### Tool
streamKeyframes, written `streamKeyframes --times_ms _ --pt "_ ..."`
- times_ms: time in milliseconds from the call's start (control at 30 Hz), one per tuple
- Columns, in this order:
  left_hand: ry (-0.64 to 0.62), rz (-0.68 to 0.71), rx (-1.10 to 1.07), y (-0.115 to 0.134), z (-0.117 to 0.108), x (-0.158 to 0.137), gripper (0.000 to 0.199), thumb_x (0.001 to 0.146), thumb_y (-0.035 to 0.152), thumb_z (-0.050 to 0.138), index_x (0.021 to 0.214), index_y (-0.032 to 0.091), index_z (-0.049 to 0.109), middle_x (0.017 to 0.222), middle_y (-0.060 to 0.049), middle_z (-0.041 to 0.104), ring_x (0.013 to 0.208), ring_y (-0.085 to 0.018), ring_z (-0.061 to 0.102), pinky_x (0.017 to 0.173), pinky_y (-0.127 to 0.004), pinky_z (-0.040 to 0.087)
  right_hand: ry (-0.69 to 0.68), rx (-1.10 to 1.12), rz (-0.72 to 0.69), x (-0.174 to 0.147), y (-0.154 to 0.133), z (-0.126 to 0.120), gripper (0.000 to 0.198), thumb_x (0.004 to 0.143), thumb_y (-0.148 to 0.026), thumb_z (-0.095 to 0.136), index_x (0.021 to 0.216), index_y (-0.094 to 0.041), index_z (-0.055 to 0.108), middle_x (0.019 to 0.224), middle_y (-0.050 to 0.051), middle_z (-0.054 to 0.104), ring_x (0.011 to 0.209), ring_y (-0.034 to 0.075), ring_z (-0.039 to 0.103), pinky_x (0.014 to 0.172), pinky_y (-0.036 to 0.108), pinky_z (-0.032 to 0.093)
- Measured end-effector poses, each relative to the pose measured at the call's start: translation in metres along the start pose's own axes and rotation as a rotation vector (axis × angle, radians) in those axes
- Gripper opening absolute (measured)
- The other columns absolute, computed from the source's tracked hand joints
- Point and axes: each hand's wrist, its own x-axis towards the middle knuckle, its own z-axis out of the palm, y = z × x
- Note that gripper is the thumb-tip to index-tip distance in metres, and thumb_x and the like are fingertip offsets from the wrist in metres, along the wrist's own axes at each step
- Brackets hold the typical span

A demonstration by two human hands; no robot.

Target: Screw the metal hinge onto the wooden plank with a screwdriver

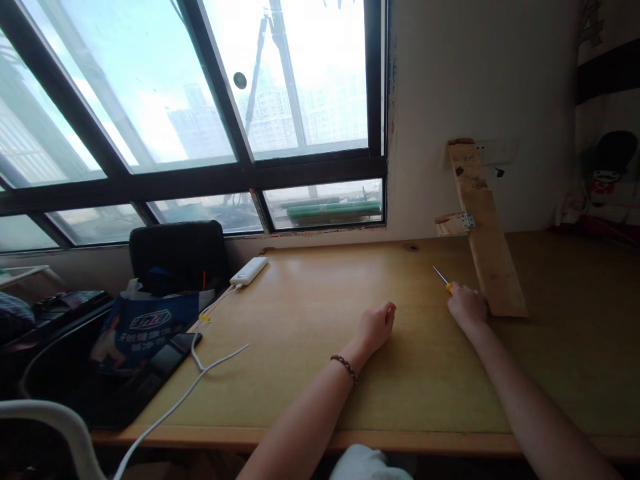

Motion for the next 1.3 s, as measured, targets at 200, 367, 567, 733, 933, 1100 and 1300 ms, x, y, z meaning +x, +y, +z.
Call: streamKeyframes --times_ms 200,367,567,733,933,1100,1300 --pt "-0.001 0.021 0.035 0.001 -0.001 0.0 0.031 0.087 0.03 0.03 0.089 0.021 0.06 0.069 -0.004 0.065 0.061 -0.014 0.058 0.056 -0.023 0.038 0.028 0.219 -0.004 0.0 -0.006 0.006 0.03 0.072 -0.013 0.047 0.1 -0.017 0.059 0.083 0.013 0.066 0.076 0.023 0.062 0.062 0.029 0.041" --pt "0.007 0.011 0.052 0.002 -0.001 -0.001 0.032 0.088 0.032 0.03 0.09 0.021 0.06 0.07 -0.005 0.065 0.062 -0.015 0.059 0.056 -0.023 0.039 -0.006 0.706 -0.089 -0.015 -0.039 0.009 0.029 0.07 -0.02 0.052 0.099 -0.019 0.059 0.089 0.006 0.067 0.083 0.018 0.062 0.07 0.026 0.044" --pt "-0.001 0.049 0.028 0.003 -0.001 -0.001 0.033 0.088 0.031 0.028 0.1 0.022 0.058 0.077 -0.005 0.067 0.066 -0.016 0.061 0.059 -0.024 0.042 -0.049 0.823 -0.062 -0.032 -0.062 0.005 0.024 0.071 -0.026 0.052 0.093 -0.019 0.059 0.081 0.004 0.068 0.076 0.018 0.063 0.068 0.027 0.045" --pt "-0.034 0.082 0.036 0.001 0.003 -0.001 0.032 0.087 0.03 0.03 0.098 0.022 0.06 0.08 -0.005 0.068 0.069 -0.017 0.062 0.061 -0.025 0.044 -0.053 0.612 0.013 -0.037 -0.061 -0.008 0.026 0.07 -0.029 0.053 0.095 -0.023 0.059 0.083 0.005 0.068 0.075 0.02 0.062 0.059 0.025 0.041" --pt "-0.046 0.101 0.028 0.001 0.004 0.0 0.03 0.086 0.027 0.032 0.097 0.022 0.06 0.08 -0.005 0.068 0.069 -0.016 0.062 0.062 -0.025 0.043 -0.145 0.322 0.071 -0.045 -0.067 -0.026 0.03 0.074 -0.032 0.049 0.103 -0.028 0.057 0.086 0.005 0.067 0.08 0.022 0.061 0.056 0.025 0.035" --pt "-0.079 0.063 -0.011 0.005 -0.001 -0.001 0.027 0.085 0.026 0.036 0.091 0.022 0.062 0.077 -0.005 0.067 0.066 -0.015 0.061 0.061 -0.024 0.042 -0.172 0.249 0.037 -0.047 -0.069 -0.029 0.031 0.074 -0.032 0.048 0.103 -0.024 0.055 0.091 0.006 0.065 0.082 0.023 0.06 0.059 0.027 0.036" --pt "-0.064 0.04 -0.071 0.008 -0.002 -0.001 0.025 0.083 0.026 0.039 0.088 0.022 0.063 0.074 -0.005 0.066 0.065 -0.016 0.06 0.062 -0.024 0.042 -0.144 0.374 0.01 -0.042 -0.066 -0.013 0.037 0.071 -0.031 0.052 0.107 -0.02 0.052 0.098 0.009 0.063 0.086 0.022 0.059 0.063 0.027 0.039"
